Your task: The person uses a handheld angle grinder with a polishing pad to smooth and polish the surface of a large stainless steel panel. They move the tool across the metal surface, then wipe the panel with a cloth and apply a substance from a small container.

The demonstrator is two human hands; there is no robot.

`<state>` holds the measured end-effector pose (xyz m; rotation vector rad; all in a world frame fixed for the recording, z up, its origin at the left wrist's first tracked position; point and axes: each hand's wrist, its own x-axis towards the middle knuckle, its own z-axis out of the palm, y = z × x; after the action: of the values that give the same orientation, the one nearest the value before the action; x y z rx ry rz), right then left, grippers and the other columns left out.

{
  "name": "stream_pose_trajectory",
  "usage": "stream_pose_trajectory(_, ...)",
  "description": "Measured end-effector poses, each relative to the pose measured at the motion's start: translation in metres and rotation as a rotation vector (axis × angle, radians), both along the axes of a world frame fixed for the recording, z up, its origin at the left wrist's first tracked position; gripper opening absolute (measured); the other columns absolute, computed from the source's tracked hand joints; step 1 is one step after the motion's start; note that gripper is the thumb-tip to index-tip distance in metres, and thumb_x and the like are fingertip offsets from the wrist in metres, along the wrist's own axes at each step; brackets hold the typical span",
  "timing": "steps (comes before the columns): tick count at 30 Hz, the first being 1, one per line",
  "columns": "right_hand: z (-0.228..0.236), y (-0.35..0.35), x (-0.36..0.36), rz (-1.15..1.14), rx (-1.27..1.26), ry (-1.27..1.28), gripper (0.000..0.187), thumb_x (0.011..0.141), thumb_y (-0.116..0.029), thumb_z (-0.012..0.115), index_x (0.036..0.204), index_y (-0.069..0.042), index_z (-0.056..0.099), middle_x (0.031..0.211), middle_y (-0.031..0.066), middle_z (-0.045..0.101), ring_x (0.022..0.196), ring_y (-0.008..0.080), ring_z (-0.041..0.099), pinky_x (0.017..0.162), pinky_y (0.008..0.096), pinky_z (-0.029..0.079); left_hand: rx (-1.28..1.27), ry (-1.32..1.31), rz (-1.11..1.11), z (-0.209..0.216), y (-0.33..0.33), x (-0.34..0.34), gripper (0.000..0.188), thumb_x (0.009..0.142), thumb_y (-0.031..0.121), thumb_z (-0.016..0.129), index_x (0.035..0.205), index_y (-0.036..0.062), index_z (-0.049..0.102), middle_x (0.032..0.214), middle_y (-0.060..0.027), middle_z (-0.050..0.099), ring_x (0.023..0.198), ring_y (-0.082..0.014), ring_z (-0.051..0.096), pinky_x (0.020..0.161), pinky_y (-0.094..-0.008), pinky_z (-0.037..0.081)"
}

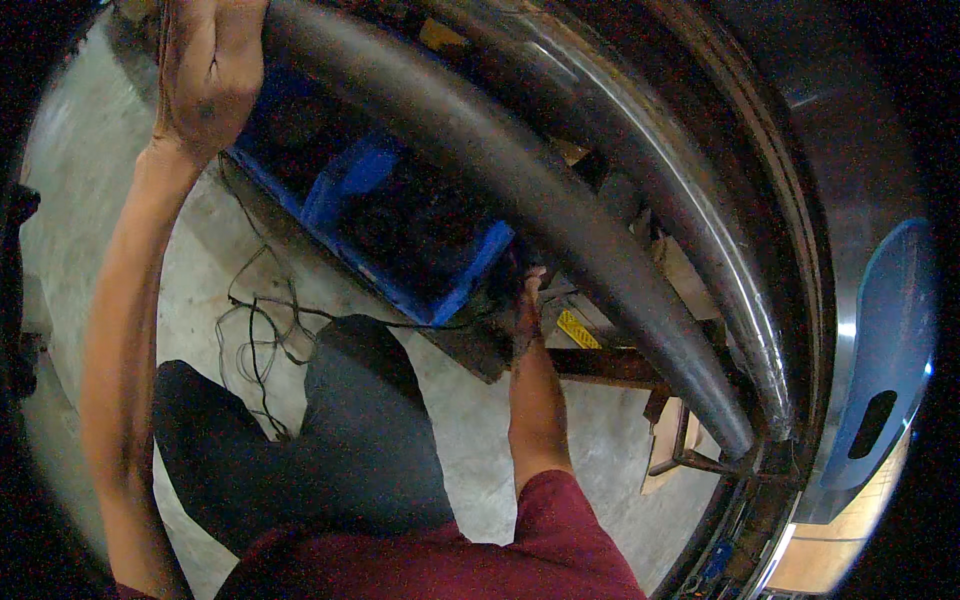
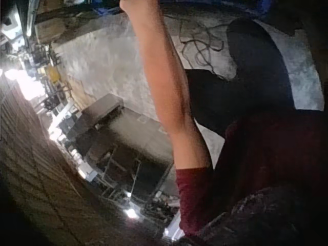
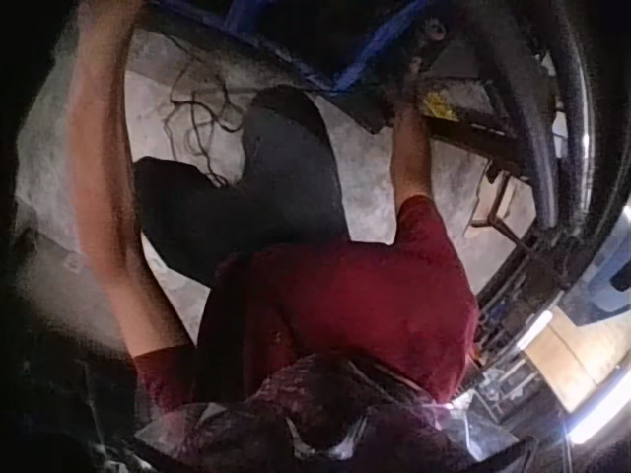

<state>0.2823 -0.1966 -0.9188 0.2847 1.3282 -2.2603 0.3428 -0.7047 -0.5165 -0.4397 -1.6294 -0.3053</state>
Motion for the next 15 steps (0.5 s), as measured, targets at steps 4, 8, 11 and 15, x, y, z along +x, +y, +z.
stream_pose_trajectory(4,-0.027,-0.005,0.010,-0.070,0.258,0.038,0.072,0.113,-0.055,0.052,0.163,-0.004,0.045,0.160,0.0174,0.057,0.147,0.0320,0.054,0.128,0.0439,0.038,0.063,-0.042,-0.009,0.004,0.008,0.002,0.028,0.106,0.008,0.048,0.132,0.0001,0.054,0.119,-0.0123,0.052,0.107,-0.0238,0.052,0.102,-0.0378,0.045)
stream_pose_trajectory(8,-0.048,-0.012,0.010,-0.105,0.509,0.087,0.065,0.113,-0.049,0.053,0.158,-0.003,0.048,0.155,0.0174,0.059,0.142,0.0317,0.056,0.124,0.0442,0.041,0.001,0.028,0.099,0.002,0.001,0.001,0.027,0.104,0.009,0.048,0.129,0.0005,0.056,0.118,-0.0121,0.053,0.107,-0.0242,0.052,0.100,-0.0391,0.045)
stream_pose_trajectory(11,-0.053,-0.011,0.003,-0.095,0.602,0.105,0.059,0.112,-0.044,0.055,0.154,-0.003,0.050,0.151,0.0173,0.060,0.138,0.0315,0.058,0.122,0.0444,0.043,-0.071,0.051,0.260,0.006,0.004,0.012,0.026,0.105,0.012,0.048,0.126,0.0005,0.058,0.116,-0.0127,0.053,0.105,-0.0255,0.052,0.098,-0.0406,0.044)
stream_pose_trajectory(15,-0.033,-0.005,-0.037,-0.054,0.651,0.133,0.052,0.112,-0.038,0.057,0.149,-0.002,0.053,0.147,0.0173,0.062,0.132,0.0312,0.060,0.118,0.0447,0.045,-0.095,0.095,0.216,0.009,0.004,0.014,0.028,0.107,0.019,0.049,0.124,0.0001,0.059,0.112,-0.0132,0.055,0.102,-0.0273,0.053,0.096,-0.0416,0.044)
